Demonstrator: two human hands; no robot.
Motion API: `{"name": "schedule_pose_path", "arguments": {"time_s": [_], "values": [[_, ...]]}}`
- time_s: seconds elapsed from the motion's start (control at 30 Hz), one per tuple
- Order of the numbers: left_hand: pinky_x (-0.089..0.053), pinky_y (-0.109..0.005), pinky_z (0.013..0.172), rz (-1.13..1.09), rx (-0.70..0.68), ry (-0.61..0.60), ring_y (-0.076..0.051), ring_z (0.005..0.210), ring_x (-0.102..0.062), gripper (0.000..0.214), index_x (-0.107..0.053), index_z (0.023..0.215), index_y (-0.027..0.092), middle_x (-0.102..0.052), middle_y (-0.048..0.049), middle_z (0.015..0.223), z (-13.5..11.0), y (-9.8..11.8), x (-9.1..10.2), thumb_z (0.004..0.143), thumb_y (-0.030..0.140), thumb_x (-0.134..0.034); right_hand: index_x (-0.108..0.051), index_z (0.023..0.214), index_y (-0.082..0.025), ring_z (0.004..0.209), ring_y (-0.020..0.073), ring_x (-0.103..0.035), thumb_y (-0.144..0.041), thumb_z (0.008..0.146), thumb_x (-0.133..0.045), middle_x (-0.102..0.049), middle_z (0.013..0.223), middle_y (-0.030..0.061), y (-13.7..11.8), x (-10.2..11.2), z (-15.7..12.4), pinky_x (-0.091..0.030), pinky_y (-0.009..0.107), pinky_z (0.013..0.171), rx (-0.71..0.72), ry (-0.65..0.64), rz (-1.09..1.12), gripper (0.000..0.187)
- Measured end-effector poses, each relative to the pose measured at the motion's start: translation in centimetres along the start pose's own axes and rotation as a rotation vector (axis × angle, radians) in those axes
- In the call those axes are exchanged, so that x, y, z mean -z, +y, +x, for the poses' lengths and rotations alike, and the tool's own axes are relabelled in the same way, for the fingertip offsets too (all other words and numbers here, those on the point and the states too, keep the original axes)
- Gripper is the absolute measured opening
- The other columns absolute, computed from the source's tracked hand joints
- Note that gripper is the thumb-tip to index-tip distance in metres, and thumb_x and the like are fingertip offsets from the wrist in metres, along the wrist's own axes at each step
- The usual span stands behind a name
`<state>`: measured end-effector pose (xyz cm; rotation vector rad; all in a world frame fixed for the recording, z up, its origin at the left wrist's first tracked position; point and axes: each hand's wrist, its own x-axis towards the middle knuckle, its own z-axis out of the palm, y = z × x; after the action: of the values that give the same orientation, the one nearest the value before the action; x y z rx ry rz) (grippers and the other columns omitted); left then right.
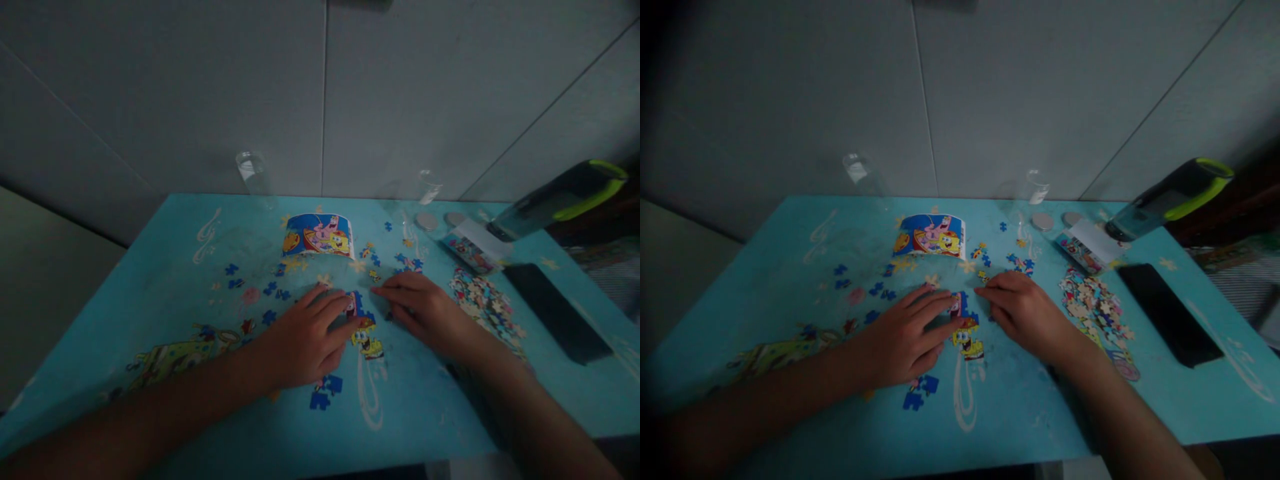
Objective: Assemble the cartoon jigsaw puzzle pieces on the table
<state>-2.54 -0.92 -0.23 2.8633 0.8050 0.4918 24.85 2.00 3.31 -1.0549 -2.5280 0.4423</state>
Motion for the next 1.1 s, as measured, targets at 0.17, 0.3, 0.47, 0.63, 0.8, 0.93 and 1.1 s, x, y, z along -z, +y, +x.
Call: {"name": "schedule_pose_path", "arguments": {"time_s": [0.17, 0.3, 0.47, 0.63, 0.8, 0.93, 1.1], "values": [[-0.031, -0.058, 0.121, -0.036, -0.036, 0.026, -0.033, 0.142, -0.042, 0.048, -0.053, 0.141, 0.014, -0.051, -0.0176, 0.147, 0.0, 0.0, -0.2, 0.094, 0.026, -0.056, -0.073, 0.121, -0.021, 0.098, 0.0249, -0.066, -0.018, 0.097, -0.053, -0.071, 0.107, 0.0114, 1.2, 0.7, -0.4, -0.054, 0.045, 0.092, -0.052, 0.025, -0.097, 0.031], [-0.029, -0.059, 0.122, -0.049, -0.043, 0.016, -0.031, 0.143, -0.042, 0.055, -0.047, 0.147, 0.014, -0.051, -0.0169, 0.148, -0.2, -0.1, -0.4, 0.095, 0.027, -0.056, -0.073, 0.120, -0.020, 0.097, 0.0246, -0.066, -0.020, 0.099, -0.051, -0.072, 0.105, 0.0110, 1.4, 0.7, -0.6, -0.054, 0.044, 0.091, -0.065, -0.011, -0.113, 0.030], [-0.031, -0.062, 0.119, -0.037, -0.056, -0.024, -0.034, 0.143, -0.041, 0.056, -0.047, 0.148, 0.020, -0.049, -0.0169, 0.149, -0.2, -0.3, -0.4, 0.094, 0.028, -0.058, -0.073, 0.120, -0.020, 0.098, 0.0251, -0.067, -0.023, 0.100, -0.050, -0.072, 0.103, 0.0112, 1.3, 0.8, -0.6, -0.055, 0.044, 0.089, -0.076, -0.034, -0.144, 0.031], [-0.032, -0.059, 0.120, -0.048, -0.061, -0.034, -0.033, 0.144, -0.040, 0.054, -0.049, 0.146, 0.020, -0.048, -0.0167, 0.149, -0.1, -0.3, -0.4, 0.094, 0.028, -0.060, -0.075, 0.117, -0.022, 0.097, 0.0257, -0.068, -0.025, 0.100, -0.050, -0.073, 0.102, 0.0103, 1.1, 0.8, -0.5, -0.055, 0.045, 0.089, -0.082, -0.015, -0.111, 0.030], [-0.031, -0.060, 0.120, -0.054, -0.061, -0.027, -0.033, 0.146, -0.038, 0.053, -0.050, 0.146, 0.020, -0.046, -0.0164, 0.151, -0.2, -0.3, -0.4, 0.094, 0.028, -0.059, -0.075, 0.116, -0.024, 0.094, 0.0245, -0.069, -0.027, 0.100, -0.052, -0.074, 0.104, 0.0093, 1.4, 0.9, -0.7, -0.056, 0.044, 0.087, -0.116, 0.037, -0.100, 0.028], [-0.028, -0.060, 0.122, -0.054, -0.067, -0.041, -0.032, 0.148, -0.035, 0.053, -0.048, 0.147, 0.019, -0.044, -0.0170, 0.153, -0.4, -0.3, -0.5, 0.096, 0.029, -0.057, -0.073, 0.117, -0.023, 0.096, 0.0247, -0.069, -0.026, 0.100, -0.051, -0.074, 0.105, 0.0094, 1.7, 1.2, -0.8, -0.056, 0.044, 0.089, -0.132, 0.036, -0.151, 0.028], [-0.028, -0.060, 0.122, -0.053, -0.066, -0.049, -0.032, 0.148, -0.034, 0.052, -0.047, 0.148, 0.019, -0.043, -0.0173, 0.154, -0.3, -0.3, -0.3, 0.097, 0.028, -0.054, -0.074, 0.116, -0.023, 0.096, 0.0258, -0.070, -0.027, 0.100, -0.052, -0.074, 0.107, 0.0094, 1.7, 1.2, -0.9, -0.056, 0.044, 0.088, -0.143, 0.013, -0.166, 0.028]]}}
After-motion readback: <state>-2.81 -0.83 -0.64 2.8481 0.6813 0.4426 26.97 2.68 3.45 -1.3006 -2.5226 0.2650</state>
